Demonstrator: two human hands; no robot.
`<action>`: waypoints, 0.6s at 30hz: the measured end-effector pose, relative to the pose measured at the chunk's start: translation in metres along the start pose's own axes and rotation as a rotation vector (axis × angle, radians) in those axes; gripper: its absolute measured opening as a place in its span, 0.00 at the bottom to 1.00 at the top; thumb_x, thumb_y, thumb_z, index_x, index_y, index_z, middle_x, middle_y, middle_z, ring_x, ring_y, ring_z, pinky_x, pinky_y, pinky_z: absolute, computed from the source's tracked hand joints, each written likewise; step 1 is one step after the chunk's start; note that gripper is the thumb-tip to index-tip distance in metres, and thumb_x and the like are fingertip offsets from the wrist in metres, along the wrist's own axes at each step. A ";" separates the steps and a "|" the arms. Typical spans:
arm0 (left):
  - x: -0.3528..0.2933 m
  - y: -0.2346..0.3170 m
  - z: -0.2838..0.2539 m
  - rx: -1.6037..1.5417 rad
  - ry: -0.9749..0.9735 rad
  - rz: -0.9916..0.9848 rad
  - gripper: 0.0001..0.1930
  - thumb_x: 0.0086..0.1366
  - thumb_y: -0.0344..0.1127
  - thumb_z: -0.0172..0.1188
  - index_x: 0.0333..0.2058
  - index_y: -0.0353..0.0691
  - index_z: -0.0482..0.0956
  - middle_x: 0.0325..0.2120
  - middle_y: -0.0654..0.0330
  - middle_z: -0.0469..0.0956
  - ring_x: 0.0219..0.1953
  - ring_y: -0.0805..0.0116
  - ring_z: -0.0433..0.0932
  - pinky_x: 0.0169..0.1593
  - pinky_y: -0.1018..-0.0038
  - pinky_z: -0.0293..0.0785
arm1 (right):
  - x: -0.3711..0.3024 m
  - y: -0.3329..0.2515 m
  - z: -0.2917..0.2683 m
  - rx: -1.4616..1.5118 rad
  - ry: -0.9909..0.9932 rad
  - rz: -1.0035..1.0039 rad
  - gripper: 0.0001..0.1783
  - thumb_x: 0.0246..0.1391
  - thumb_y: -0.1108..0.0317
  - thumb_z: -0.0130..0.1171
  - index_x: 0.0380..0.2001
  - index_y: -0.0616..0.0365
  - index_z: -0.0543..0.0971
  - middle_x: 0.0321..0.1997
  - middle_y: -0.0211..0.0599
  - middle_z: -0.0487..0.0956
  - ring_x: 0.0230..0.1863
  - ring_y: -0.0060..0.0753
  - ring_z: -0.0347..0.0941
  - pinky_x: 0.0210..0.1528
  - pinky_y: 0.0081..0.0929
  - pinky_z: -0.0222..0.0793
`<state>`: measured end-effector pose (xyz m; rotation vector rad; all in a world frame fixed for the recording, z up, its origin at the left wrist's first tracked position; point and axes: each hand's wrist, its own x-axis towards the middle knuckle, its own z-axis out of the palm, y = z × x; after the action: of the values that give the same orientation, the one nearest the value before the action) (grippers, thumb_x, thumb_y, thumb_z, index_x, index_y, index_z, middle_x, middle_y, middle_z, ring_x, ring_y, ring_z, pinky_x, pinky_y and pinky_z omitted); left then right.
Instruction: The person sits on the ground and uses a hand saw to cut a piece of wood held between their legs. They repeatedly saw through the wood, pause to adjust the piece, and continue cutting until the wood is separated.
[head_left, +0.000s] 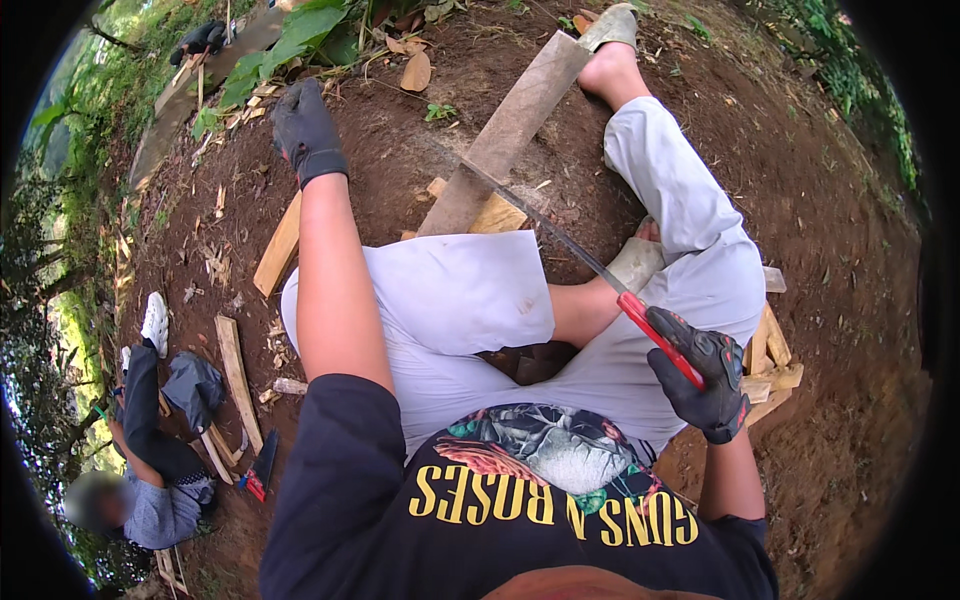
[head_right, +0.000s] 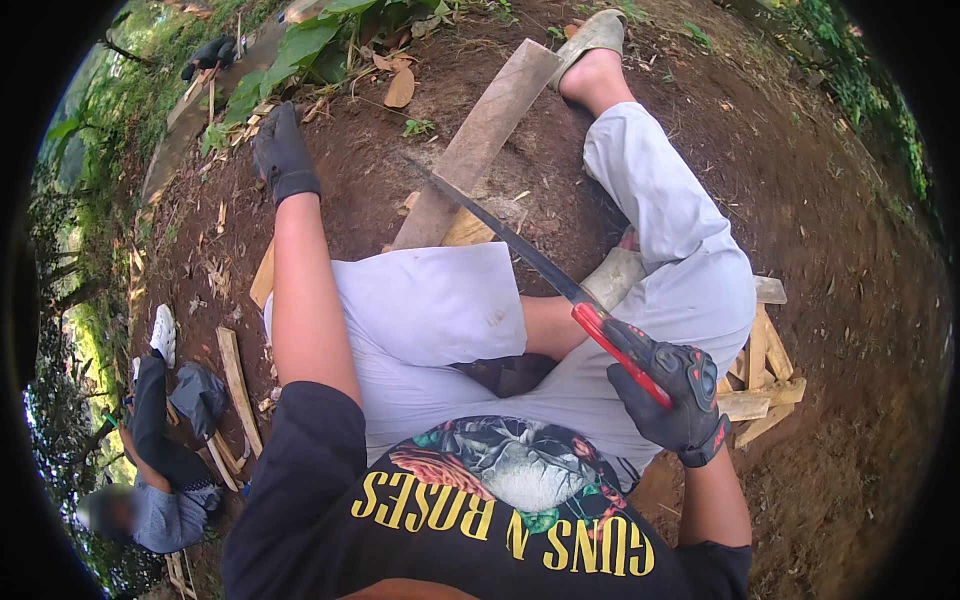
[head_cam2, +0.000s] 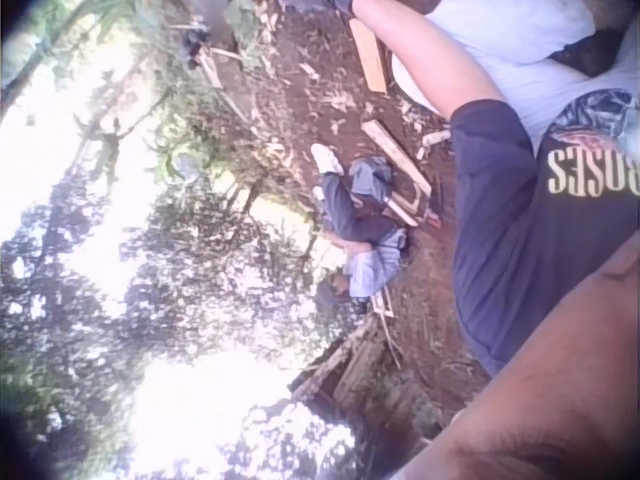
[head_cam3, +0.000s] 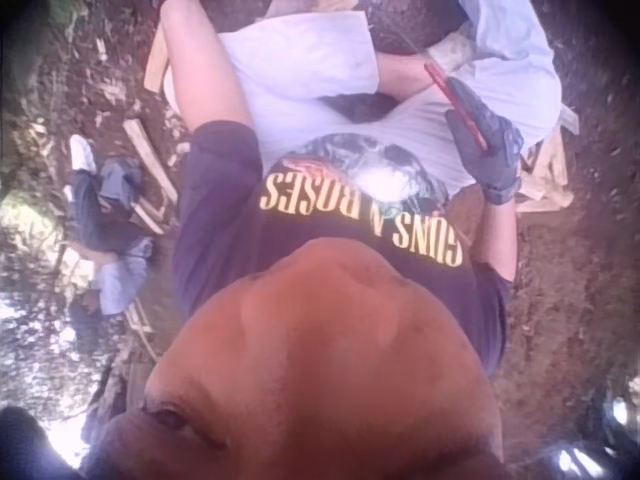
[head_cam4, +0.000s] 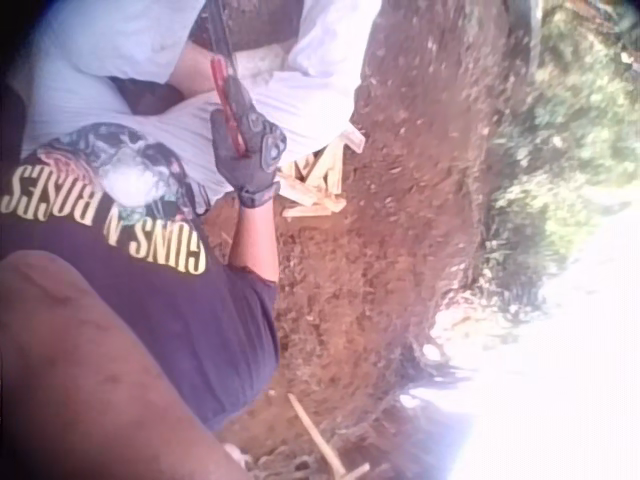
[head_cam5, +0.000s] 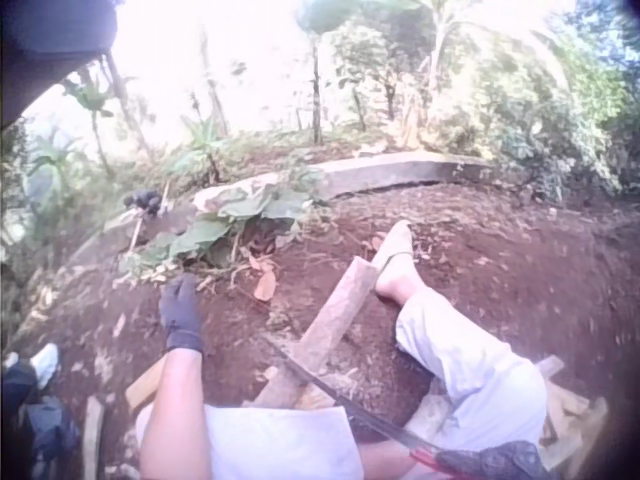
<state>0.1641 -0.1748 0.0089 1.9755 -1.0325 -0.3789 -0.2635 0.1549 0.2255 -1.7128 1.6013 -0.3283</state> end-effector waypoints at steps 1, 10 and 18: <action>0.001 0.000 0.000 -0.037 -0.003 -0.024 0.19 0.66 0.52 0.70 0.45 0.44 0.92 0.49 0.49 0.89 0.53 0.48 0.86 0.60 0.55 0.78 | 0.003 -0.005 0.000 0.012 -0.016 0.012 0.27 0.59 0.72 0.69 0.63 0.57 0.83 0.49 0.51 0.89 0.45 0.53 0.89 0.49 0.44 0.83; -0.005 -0.001 0.004 0.031 0.008 -0.045 0.25 0.65 0.55 0.70 0.49 0.40 0.86 0.48 0.47 0.88 0.53 0.48 0.86 0.58 0.54 0.79 | 0.200 -0.008 0.116 0.072 0.213 -0.290 0.27 0.63 0.61 0.69 0.65 0.45 0.83 0.58 0.47 0.87 0.53 0.50 0.87 0.55 0.40 0.81; 0.001 -0.007 -0.006 -0.039 0.018 -0.151 0.22 0.64 0.56 0.69 0.46 0.47 0.92 0.49 0.50 0.88 0.54 0.46 0.86 0.59 0.55 0.79 | 0.075 0.003 0.055 -0.084 0.118 -0.083 0.26 0.60 0.68 0.70 0.62 0.59 0.84 0.57 0.53 0.87 0.54 0.54 0.88 0.56 0.42 0.81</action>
<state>0.1722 -0.1698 0.0068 2.0242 -0.8604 -0.4595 -0.2163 0.1040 0.1638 -1.8576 1.6510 -0.4155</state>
